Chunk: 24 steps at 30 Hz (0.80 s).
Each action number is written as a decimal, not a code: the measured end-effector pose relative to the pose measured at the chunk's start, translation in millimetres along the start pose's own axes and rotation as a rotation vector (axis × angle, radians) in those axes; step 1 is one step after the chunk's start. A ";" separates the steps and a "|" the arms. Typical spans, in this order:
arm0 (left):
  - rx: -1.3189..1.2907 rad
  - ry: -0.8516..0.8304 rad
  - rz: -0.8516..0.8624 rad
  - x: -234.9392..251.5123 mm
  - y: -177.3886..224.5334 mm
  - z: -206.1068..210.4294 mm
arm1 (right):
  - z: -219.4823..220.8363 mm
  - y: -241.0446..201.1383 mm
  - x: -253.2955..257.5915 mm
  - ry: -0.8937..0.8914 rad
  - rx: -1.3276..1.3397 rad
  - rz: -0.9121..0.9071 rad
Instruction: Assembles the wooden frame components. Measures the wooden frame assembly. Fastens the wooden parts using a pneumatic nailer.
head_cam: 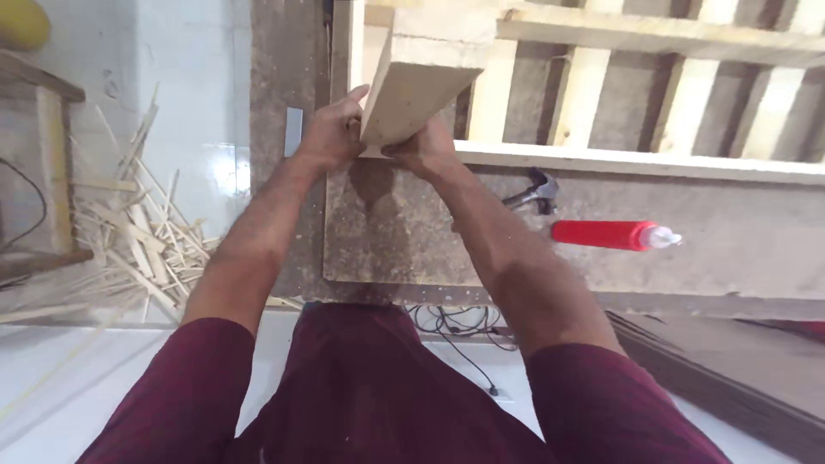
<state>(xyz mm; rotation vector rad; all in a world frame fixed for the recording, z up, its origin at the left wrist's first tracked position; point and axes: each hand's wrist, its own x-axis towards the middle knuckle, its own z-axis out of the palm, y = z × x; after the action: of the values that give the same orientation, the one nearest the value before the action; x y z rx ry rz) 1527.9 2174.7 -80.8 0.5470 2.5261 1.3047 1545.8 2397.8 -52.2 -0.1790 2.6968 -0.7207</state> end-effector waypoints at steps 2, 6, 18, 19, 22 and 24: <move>-0.036 0.006 -0.004 1.9 -5.0 0.7 | -0.4 -2.3 1.1 -0.004 -0.005 0.027; -0.128 -0.004 -0.066 -3.7 -10.7 3.2 | 4.0 -6.9 -3.4 0.001 0.003 0.104; -0.147 -0.366 0.111 -99.4 -61.9 -62.2 | 20.9 -19.8 -9.6 0.099 -0.042 0.211; -0.191 -0.398 0.120 -129.7 -86.3 -81.6 | 23.0 -19.3 -9.6 0.126 -0.048 0.227; -0.210 -0.513 -0.224 -244.3 -184.1 -153.1 | 26.6 -14.5 -9.2 0.157 -0.154 0.240; -0.138 -0.548 -0.550 -318.5 -255.9 -211.2 | 30.5 -22.5 -9.9 0.169 -0.220 0.329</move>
<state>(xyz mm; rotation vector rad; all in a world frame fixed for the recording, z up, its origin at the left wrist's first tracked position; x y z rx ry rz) 1679.1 1746.9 -156.0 0.1272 1.9222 0.9482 1566.7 2366.4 -62.7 0.2797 2.8614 -0.3546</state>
